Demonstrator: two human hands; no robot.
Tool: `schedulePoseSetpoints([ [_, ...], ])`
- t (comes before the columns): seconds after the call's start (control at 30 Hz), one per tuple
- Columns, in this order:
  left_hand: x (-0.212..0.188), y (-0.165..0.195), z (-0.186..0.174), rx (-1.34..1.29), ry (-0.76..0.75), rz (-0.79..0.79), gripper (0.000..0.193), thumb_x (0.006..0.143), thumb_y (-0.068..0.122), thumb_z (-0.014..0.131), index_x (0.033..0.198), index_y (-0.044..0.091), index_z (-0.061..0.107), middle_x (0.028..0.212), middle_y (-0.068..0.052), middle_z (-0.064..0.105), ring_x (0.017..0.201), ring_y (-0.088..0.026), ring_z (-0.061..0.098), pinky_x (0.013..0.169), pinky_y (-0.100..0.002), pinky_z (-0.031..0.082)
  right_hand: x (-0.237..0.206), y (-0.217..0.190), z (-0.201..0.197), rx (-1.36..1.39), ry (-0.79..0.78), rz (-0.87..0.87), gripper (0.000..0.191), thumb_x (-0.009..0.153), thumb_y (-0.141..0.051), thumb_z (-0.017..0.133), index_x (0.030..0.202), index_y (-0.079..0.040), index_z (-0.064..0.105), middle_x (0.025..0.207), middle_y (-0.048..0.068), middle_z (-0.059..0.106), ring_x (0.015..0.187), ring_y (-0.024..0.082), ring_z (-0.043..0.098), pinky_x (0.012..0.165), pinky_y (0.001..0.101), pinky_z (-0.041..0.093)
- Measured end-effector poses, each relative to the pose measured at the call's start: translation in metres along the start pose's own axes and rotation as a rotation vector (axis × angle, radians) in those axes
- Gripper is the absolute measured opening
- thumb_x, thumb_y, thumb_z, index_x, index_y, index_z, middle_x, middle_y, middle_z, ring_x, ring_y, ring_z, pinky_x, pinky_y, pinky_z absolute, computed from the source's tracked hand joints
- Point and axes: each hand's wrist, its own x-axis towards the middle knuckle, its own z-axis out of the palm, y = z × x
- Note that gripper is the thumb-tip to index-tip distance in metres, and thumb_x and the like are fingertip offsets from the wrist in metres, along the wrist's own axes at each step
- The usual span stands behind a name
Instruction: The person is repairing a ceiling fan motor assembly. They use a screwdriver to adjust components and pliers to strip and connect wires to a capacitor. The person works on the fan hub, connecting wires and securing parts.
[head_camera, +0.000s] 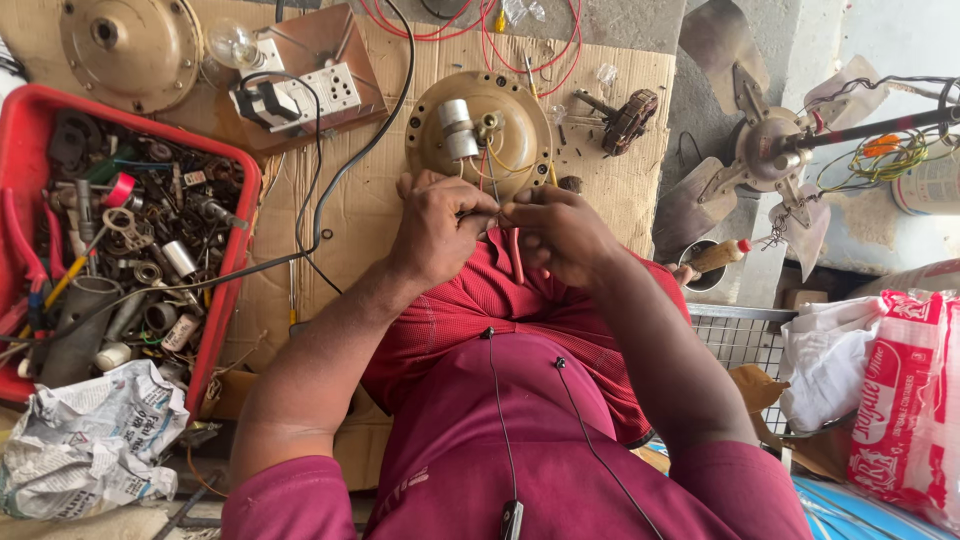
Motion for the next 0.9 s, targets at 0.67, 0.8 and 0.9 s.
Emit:
schedulePoseSetpoints([
  [0.67, 0.021, 0.009, -0.012, -0.321, -0.190, -0.115, 0.014, 0.083, 0.009, 0.079, 0.097, 0.007, 0.079, 0.089, -0.008, 0.079, 0.084, -0.019, 0.079, 0.081, -0.031, 0.061, -0.037, 0.015, 0.033, -1.139, 0.405, -1.413, 0.021, 0.084, -0.004, 0.084, 0.102, -0.009, 0.076, 0.097, 0.008, 0.066, 0.085, 0.025, 0.065, 0.073, 0.0373, 0.052],
  [0.8, 0.016, 0.008, -0.007, -0.151, -0.148, -0.142, 0.012, 0.078, 0.010, 0.084, 0.090, 0.009, 0.081, 0.089, -0.006, 0.079, 0.089, -0.020, 0.074, 0.090, -0.038, 0.050, -0.025, 0.024, 0.027, -1.076, 0.352, -1.321, 0.013, 0.093, -0.004, 0.078, 0.104, -0.006, 0.073, 0.103, 0.008, 0.068, 0.092, 0.023, 0.067, 0.078, 0.0340, 0.054],
  [0.9, 0.012, 0.005, -0.002, -0.049, -0.068, -0.104, 0.011, 0.076, 0.010, 0.086, 0.086, 0.012, 0.082, 0.088, -0.004, 0.079, 0.095, -0.022, 0.067, 0.097, -0.044, 0.038, -0.008, 0.029, 0.024, -0.466, 0.276, -0.443, 0.011, 0.097, -0.013, 0.070, 0.100, -0.003, 0.074, 0.085, 0.004, 0.068, 0.074, 0.012, 0.059, 0.062, 0.0250, 0.048],
])
